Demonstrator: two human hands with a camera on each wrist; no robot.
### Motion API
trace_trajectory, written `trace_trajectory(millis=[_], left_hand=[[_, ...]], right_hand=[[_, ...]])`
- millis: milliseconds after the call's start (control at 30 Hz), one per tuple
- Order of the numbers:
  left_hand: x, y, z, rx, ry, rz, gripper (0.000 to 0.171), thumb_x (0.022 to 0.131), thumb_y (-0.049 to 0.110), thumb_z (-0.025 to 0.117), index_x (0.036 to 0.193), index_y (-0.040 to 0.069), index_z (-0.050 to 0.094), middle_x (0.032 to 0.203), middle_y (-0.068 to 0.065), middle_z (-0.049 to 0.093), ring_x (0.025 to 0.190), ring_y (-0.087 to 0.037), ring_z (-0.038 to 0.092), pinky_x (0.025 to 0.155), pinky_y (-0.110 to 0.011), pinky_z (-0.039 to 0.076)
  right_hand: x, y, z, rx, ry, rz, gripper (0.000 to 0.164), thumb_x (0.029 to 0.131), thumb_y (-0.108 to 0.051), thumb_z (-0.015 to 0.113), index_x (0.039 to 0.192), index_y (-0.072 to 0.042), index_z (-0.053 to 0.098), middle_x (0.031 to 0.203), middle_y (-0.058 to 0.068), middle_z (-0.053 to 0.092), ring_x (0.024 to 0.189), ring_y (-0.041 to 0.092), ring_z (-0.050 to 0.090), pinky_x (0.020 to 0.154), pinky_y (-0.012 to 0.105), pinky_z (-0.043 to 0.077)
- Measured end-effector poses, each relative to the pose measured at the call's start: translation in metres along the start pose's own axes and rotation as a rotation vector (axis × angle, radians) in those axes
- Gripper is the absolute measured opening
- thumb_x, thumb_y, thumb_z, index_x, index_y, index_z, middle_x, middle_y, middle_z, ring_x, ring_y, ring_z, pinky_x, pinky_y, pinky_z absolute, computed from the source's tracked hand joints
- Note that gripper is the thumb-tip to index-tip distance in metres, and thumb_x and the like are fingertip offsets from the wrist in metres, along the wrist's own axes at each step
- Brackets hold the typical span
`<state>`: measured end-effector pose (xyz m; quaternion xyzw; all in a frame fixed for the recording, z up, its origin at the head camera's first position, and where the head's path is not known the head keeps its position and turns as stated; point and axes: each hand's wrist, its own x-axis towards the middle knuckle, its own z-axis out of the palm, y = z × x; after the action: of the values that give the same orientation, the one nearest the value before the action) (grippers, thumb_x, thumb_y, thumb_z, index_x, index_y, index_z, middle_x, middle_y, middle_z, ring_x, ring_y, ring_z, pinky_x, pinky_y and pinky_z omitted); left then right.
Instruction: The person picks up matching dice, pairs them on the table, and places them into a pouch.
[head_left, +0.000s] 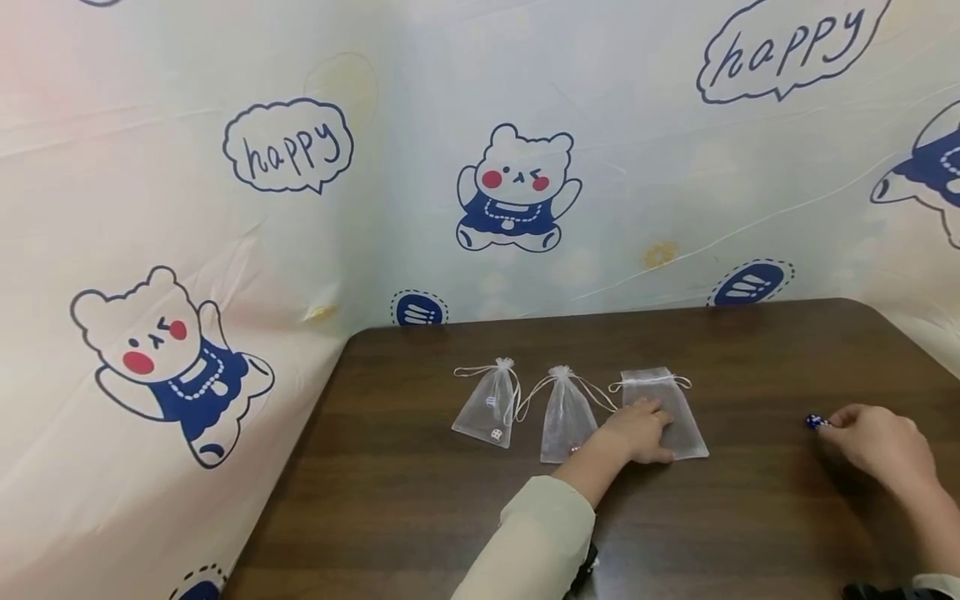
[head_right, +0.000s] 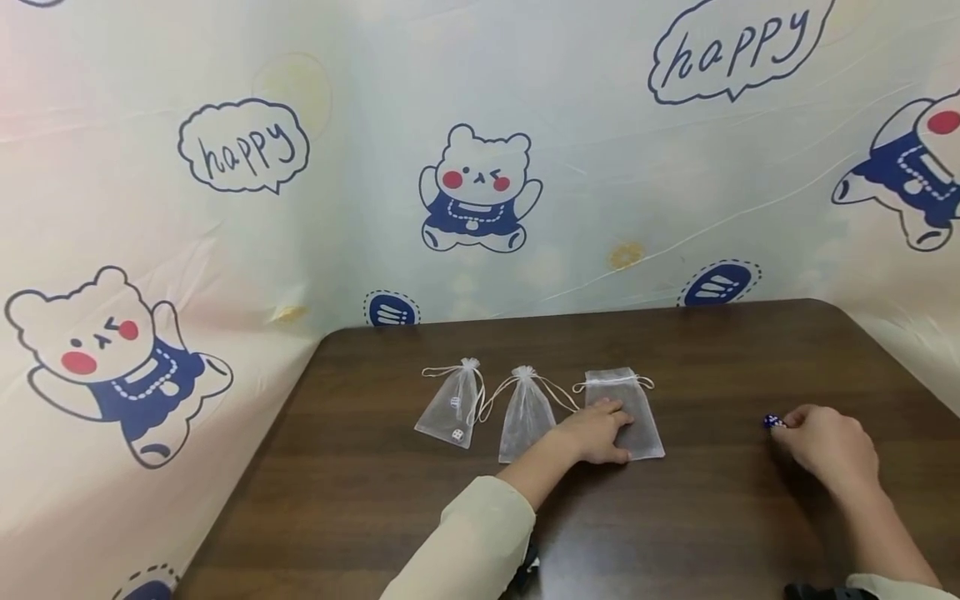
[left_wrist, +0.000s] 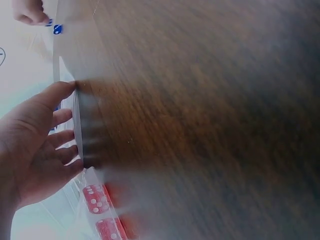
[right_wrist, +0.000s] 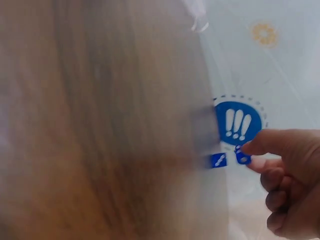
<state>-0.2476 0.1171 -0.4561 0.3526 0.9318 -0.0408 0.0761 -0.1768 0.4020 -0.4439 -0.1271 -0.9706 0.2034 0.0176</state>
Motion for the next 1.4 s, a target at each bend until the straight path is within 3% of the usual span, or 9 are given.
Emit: trace_trajectory(millis=[167, 267, 467, 633, 800, 1067, 1233, 1400], left_hand=[[0.001, 0.0, -0.001, 0.006, -0.005, -0.003, 0.057, 0.084, 0.052, 0.058, 0.136, 0.032, 0.044, 0.143, 0.011, 0.033, 0.132, -0.011, 0.027, 0.102, -0.024, 0.029], [0.002, 0.0, -0.002, 0.001, -0.007, -0.01, 0.057, 0.084, 0.052, 0.059, 0.136, 0.032, 0.045, 0.143, 0.012, 0.034, 0.132, -0.011, 0.027, 0.102, -0.025, 0.029], [0.003, 0.0, -0.002, 0.015, -0.018, -0.013, 0.058, 0.084, 0.053, 0.058, 0.136, 0.033, 0.043, 0.142, 0.013, 0.034, 0.133, -0.01, 0.027, 0.102, -0.023, 0.028], [0.004, 0.001, -0.002, 0.034, -0.014, -0.007, 0.058, 0.083, 0.053, 0.058, 0.136, 0.033, 0.044, 0.141, 0.013, 0.035, 0.132, -0.009, 0.028, 0.101, -0.022, 0.028], [0.003, 0.003, -0.003, 0.042, -0.009, -0.01, 0.058, 0.083, 0.053, 0.059, 0.135, 0.033, 0.044, 0.14, 0.013, 0.036, 0.131, -0.008, 0.029, 0.101, -0.022, 0.029], [0.001, 0.002, -0.003, 0.022, -0.008, -0.023, 0.058, 0.083, 0.052, 0.06, 0.135, 0.033, 0.045, 0.141, 0.013, 0.035, 0.131, -0.008, 0.028, 0.101, -0.022, 0.029], [-0.001, 0.002, -0.003, 0.006, -0.016, -0.022, 0.058, 0.084, 0.051, 0.059, 0.136, 0.033, 0.044, 0.142, 0.013, 0.034, 0.132, -0.008, 0.027, 0.102, -0.022, 0.027], [-0.001, 0.001, -0.003, -0.007, -0.023, -0.026, 0.059, 0.084, 0.051, 0.059, 0.137, 0.033, 0.042, 0.143, 0.013, 0.032, 0.133, -0.009, 0.026, 0.103, -0.022, 0.026]], right_hand=[[-0.016, -0.017, 0.0, 0.046, 0.18, -0.116, 0.028, 0.083, -0.024, 0.066, 0.087, 0.004, 0.063, 0.078, 0.021, 0.063, 0.068, 0.04, 0.056, 0.053, 0.045, 0.038], [-0.026, -0.03, 0.001, 0.063, 0.235, -0.185, 0.022, 0.081, -0.021, 0.068, 0.085, 0.0, 0.064, 0.071, 0.015, 0.062, 0.061, 0.031, 0.054, 0.053, 0.042, 0.037], [-0.041, -0.053, 0.008, 0.082, 0.268, -0.348, 0.013, 0.073, -0.013, 0.075, 0.08, -0.006, 0.065, 0.067, 0.0, 0.052, 0.06, 0.012, 0.044, 0.052, 0.032, 0.034], [-0.05, -0.069, 0.021, 0.089, 0.283, -0.509, 0.021, 0.065, -0.008, 0.079, 0.075, -0.017, 0.064, 0.067, -0.006, 0.044, 0.06, 0.001, 0.036, 0.05, 0.026, 0.032], [-0.056, -0.081, 0.033, 0.097, 0.177, -0.611, 0.024, 0.065, -0.008, 0.08, 0.077, -0.02, 0.062, 0.066, -0.009, 0.034, 0.06, 0.0, 0.029, 0.051, 0.023, 0.025], [-0.06, -0.096, 0.05, 0.131, -0.057, -0.703, 0.023, 0.068, -0.013, 0.078, 0.075, -0.025, 0.06, 0.064, -0.013, 0.036, 0.061, -0.001, 0.031, 0.051, 0.021, 0.027], [-0.06, -0.098, 0.057, 0.101, -0.195, -0.692, 0.018, 0.071, -0.015, 0.076, 0.075, -0.022, 0.06, 0.061, -0.014, 0.037, 0.06, 0.0, 0.033, 0.053, 0.023, 0.029], [-0.058, -0.1, 0.059, 0.082, -0.275, -0.668, 0.016, 0.073, -0.014, 0.074, 0.078, -0.018, 0.06, 0.057, -0.013, 0.035, 0.056, 0.0, 0.032, 0.052, 0.023, 0.029]])
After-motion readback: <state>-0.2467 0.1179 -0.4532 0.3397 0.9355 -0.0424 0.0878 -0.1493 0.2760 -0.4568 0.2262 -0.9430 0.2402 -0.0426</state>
